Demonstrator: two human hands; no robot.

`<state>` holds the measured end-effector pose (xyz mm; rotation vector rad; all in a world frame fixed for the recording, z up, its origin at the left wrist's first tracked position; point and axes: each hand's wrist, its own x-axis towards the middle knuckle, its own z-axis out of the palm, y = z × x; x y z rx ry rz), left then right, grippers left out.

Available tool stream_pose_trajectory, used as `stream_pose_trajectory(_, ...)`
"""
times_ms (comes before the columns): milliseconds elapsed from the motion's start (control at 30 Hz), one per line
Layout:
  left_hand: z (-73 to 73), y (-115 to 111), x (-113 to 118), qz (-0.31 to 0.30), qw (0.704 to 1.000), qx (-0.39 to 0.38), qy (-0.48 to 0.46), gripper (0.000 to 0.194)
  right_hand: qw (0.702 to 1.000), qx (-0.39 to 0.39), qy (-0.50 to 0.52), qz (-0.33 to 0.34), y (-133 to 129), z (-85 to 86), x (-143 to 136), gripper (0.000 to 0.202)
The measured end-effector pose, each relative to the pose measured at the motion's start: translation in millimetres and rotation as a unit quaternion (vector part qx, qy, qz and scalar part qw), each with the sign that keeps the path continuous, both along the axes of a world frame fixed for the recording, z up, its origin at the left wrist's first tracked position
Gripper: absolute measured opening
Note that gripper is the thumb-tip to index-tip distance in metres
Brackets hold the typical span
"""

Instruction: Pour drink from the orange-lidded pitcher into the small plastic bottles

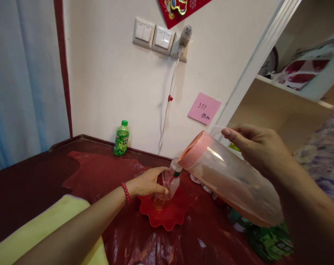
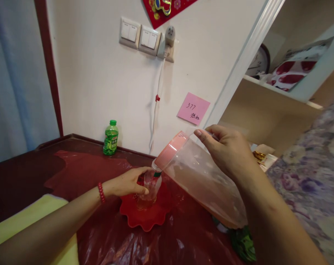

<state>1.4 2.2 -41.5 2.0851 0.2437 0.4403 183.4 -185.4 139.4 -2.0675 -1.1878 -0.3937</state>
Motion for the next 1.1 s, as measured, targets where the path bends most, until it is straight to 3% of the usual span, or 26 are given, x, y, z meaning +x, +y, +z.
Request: stream_pose_trajectory(1100,-2.1,0.0,0.4,0.007,1.000,0.008,0.001,0.071,1.000,0.006,-0.016,-0.014,2.0,-1.5,5.7,0.057)
